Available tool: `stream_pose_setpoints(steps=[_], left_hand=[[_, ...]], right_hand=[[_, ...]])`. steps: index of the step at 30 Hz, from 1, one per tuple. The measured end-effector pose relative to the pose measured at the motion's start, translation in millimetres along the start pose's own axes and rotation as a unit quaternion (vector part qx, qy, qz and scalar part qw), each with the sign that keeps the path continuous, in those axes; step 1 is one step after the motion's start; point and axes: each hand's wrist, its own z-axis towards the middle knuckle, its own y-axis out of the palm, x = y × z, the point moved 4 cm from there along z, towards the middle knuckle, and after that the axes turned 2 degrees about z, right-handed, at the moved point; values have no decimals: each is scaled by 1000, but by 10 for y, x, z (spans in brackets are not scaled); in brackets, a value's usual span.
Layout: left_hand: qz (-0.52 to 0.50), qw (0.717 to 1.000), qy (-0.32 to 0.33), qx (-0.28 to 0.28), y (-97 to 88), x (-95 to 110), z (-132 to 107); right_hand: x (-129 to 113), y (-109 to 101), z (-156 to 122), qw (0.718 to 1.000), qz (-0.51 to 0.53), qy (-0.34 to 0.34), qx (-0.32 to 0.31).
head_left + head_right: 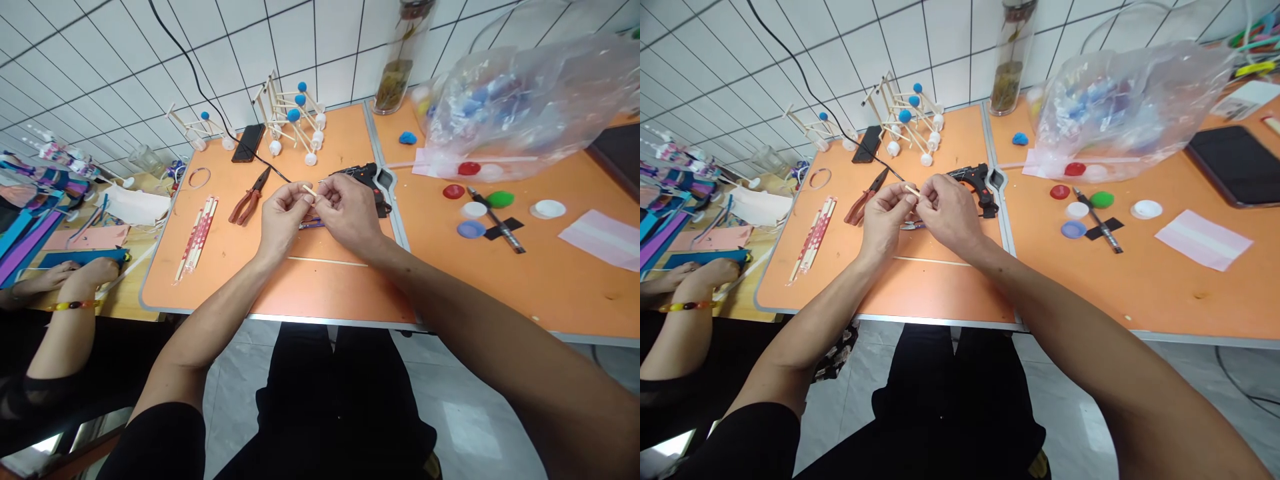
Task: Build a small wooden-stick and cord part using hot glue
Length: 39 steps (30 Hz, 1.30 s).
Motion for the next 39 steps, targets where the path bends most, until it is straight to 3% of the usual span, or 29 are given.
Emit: stream_pose_setpoints(steps=[6, 9, 11, 12, 14, 16, 18, 21, 24, 30, 33, 34, 36, 38, 39], left_hand=[[27, 1000, -15, -3, -36, -3, 51], [92, 996, 0, 21, -213, 65, 150], [196, 979, 24, 43, -392, 164, 211], [285, 956, 43, 56, -487, 231, 230], [494, 865, 61, 68, -656, 349, 246], [646, 762, -1, 46, -807, 372, 248], [713, 699, -61, 10, -915, 347, 245], [748, 656, -93, -32, -982, 293, 261], [761, 642, -84, -46, -1013, 287, 283], [721, 688, -87, -13, -1150, 400, 145], [698, 714, -47, 11, -1064, 452, 1], [671, 740, -9, 33, -982, 475, -48], [529, 846, 52, 30, -733, 470, -131], [314, 949, 32, -16, -438, 386, -165], [226, 973, -1, -44, -288, 331, -163]], right_hand=[[-4, -26, 17, 1000, -23, 17, 9], [-4, -53, 34, 999, -29, 21, 18], [2, -75, 44, 999, -24, 25, 25], [5, -87, 49, 999, -21, 28, 26], [7, -106, 58, 999, -20, 33, 26], [1, -119, 64, 999, -21, 36, 25], [-6, -128, 68, 999, -21, 39, 26], [-9, -130, 70, 999, -14, 37, 25], [1, -128, 69, 999, -5, 32, 21], [-3, -115, 50, 999, 29, 27, 21], [-5, -92, 39, 994, 89, 60, 11], [-7, -81, 37, 990, 120, 74, 2], [-13, -62, 36, 976, 190, 104, -17], [-22, -53, 40, 959, 253, 127, -34], [-27, -53, 44, 951, 276, 132, -39]])
